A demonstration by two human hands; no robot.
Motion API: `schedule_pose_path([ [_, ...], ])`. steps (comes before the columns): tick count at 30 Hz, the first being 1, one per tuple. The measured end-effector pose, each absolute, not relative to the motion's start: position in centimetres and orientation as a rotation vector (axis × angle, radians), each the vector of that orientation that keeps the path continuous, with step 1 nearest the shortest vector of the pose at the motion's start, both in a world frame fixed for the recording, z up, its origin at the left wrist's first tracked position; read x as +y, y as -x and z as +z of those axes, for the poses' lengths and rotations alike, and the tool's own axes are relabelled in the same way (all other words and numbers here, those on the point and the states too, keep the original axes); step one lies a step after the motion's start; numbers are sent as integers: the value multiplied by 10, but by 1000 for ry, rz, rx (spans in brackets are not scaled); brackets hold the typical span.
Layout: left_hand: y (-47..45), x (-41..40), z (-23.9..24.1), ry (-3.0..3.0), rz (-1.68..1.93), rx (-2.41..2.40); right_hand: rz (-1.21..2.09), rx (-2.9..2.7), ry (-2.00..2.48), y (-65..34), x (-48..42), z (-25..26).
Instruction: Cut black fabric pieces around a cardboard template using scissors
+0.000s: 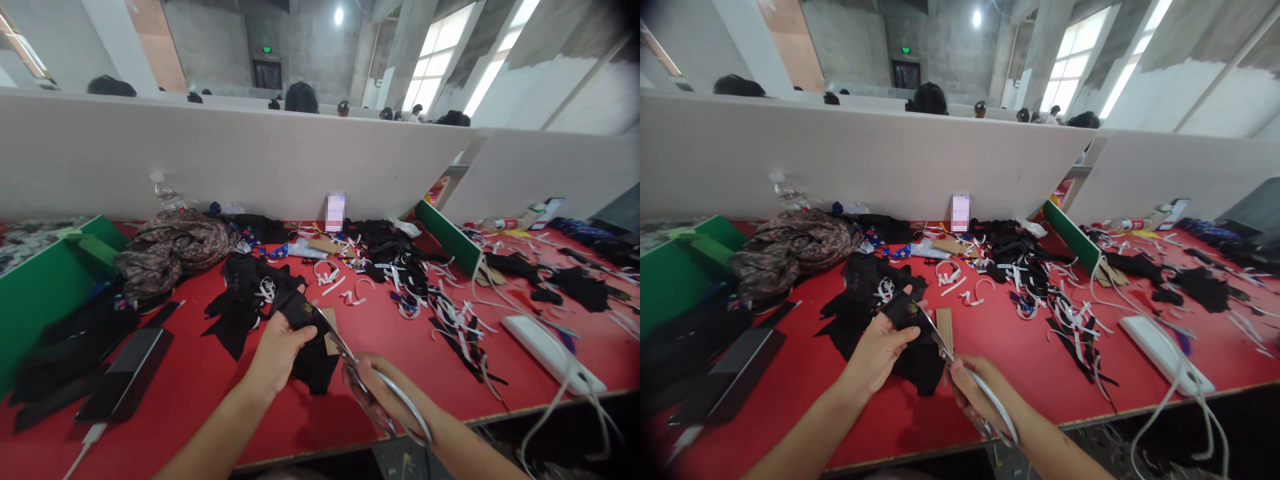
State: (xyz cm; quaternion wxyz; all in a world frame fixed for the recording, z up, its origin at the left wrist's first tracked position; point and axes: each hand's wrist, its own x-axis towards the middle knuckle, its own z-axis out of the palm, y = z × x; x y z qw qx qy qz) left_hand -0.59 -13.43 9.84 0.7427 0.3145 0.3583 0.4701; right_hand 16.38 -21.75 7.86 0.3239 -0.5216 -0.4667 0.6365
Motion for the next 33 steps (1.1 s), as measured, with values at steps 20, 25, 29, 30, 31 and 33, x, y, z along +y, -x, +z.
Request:
schedule_pose_path([
  [20,7,-136,100,-694,969,763,1621,-1292,1363,-164,-212,74],
  [25,6,-135,100,-700,962,762,1626,-1285,1331,-163,-213,77],
  [29,7,-135,99,-711,960,762,1650,-1275,1317,-163,-213,76],
  [30,7,-136,99,-710,961,763,1650,-1278,1325,-164,-212,76],
  [31,7,-136,100,-710,957,765,1650,-1284,1335,-164,-212,76],
  [33,7,-137,101,-707,946,774,1644,-1292,1361,-164,-212,77],
])
